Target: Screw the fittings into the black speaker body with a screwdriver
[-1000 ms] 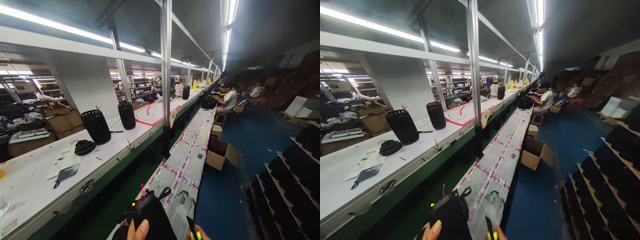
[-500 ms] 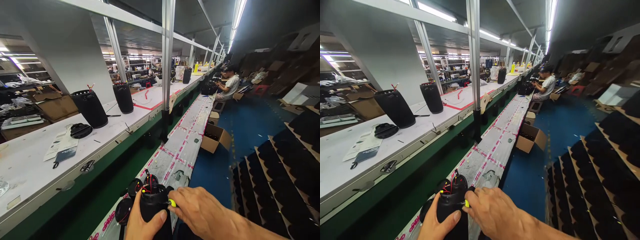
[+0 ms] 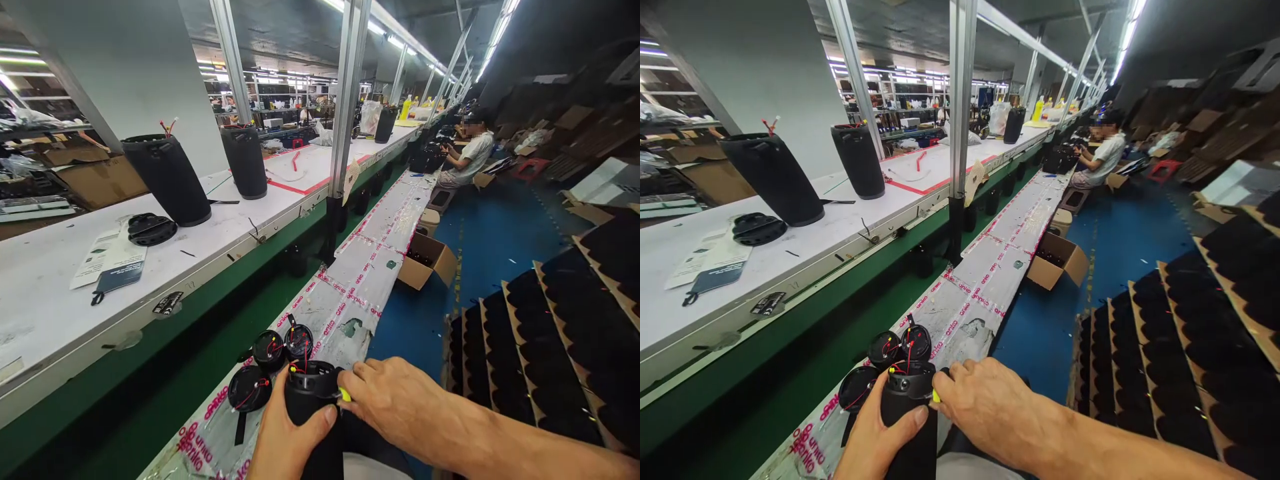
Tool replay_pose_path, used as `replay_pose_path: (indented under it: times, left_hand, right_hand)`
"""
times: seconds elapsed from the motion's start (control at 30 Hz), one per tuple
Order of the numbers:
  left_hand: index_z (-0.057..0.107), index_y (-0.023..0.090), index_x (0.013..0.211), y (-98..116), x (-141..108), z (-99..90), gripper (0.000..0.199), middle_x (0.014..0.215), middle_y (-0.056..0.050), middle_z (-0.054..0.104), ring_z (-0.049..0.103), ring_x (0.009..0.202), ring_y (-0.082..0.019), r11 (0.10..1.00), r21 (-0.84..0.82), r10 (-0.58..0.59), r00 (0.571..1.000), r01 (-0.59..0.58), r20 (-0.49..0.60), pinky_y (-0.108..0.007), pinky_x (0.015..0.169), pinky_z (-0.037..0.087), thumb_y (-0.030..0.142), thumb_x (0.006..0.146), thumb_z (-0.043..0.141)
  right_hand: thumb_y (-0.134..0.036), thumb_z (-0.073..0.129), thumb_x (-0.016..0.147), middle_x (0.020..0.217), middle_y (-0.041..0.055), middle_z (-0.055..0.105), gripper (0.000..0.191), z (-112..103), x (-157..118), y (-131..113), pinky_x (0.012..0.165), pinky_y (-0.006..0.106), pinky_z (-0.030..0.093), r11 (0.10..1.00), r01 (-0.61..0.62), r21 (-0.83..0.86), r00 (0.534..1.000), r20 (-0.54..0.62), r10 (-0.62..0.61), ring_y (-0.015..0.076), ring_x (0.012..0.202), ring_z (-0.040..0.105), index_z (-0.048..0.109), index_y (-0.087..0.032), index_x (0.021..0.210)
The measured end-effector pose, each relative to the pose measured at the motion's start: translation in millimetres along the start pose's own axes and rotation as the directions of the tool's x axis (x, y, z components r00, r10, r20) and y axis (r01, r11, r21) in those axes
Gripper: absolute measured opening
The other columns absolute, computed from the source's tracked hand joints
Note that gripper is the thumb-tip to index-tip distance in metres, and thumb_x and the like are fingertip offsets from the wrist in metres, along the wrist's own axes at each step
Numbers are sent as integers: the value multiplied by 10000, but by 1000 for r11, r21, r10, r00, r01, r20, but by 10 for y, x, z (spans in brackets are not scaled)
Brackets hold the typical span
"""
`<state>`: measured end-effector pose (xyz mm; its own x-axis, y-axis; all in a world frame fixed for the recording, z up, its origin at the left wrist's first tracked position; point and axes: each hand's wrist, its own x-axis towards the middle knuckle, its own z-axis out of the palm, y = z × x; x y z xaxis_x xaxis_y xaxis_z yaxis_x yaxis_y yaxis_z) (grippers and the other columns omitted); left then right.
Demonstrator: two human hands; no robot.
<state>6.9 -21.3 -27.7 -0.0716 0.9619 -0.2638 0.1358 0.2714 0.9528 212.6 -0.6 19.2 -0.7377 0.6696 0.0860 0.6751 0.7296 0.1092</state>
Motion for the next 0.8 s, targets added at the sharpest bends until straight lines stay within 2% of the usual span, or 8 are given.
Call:
replay_pose_path:
  times: [0.13,0.3,0.47,0.57,0.67,0.8]
  left_hand:
    - [604,177,1282,-39,-17,38,754,1200,-104,756,658,1182,-381,999,13,-44,999,44,16,-484,1036,492,473,621,813]
    - [590,128,1280,-204,-64,113,765,1206,-159,745,652,1175,-404,993,42,-111,991,108,79,-542,1063,455,461,619,781]
    - [587,143,1294,-244,-172,195,746,1223,-156,741,640,1215,-409,985,122,-117,992,122,-45,-545,1066,463,442,635,764]
    - [578,154,1314,-241,-218,192,756,1145,-143,761,674,1140,-411,973,176,-151,988,153,-20,-552,1044,463,475,654,759]
    - [539,192,1355,-260,-235,173,773,1142,-123,756,679,1117,-402,953,237,-194,981,188,1,-537,1019,466,482,672,756]
    - [510,211,1352,-268,-248,164,783,1115,-127,749,684,1077,-410,921,313,-251,968,233,19,-526,961,481,545,681,738]
  right_hand:
    - [-302,651,983,771,-10,632,183,78,-59,-10,479,398,283,1000,4,-26,1000,12,-4,206,604,608,487,-220,991]
    - [-294,611,1007,786,-3,615,139,143,-137,-38,440,413,213,997,69,-35,991,119,-64,195,587,575,501,-216,976]
    - [-255,591,1007,806,15,592,109,224,-224,-148,440,391,208,997,75,-32,981,182,-68,191,603,546,508,-215,949]
    - [-152,588,935,838,36,581,97,269,-269,-226,448,383,214,998,53,-36,977,209,-45,204,614,524,514,-215,939]
    - [-43,559,815,836,38,563,200,253,-284,-271,451,389,215,997,76,-31,965,255,-66,207,608,513,521,-213,913]
    - [-12,570,738,796,32,551,241,157,-275,-312,435,388,215,996,79,-40,954,291,-64,195,587,506,536,-195,891]
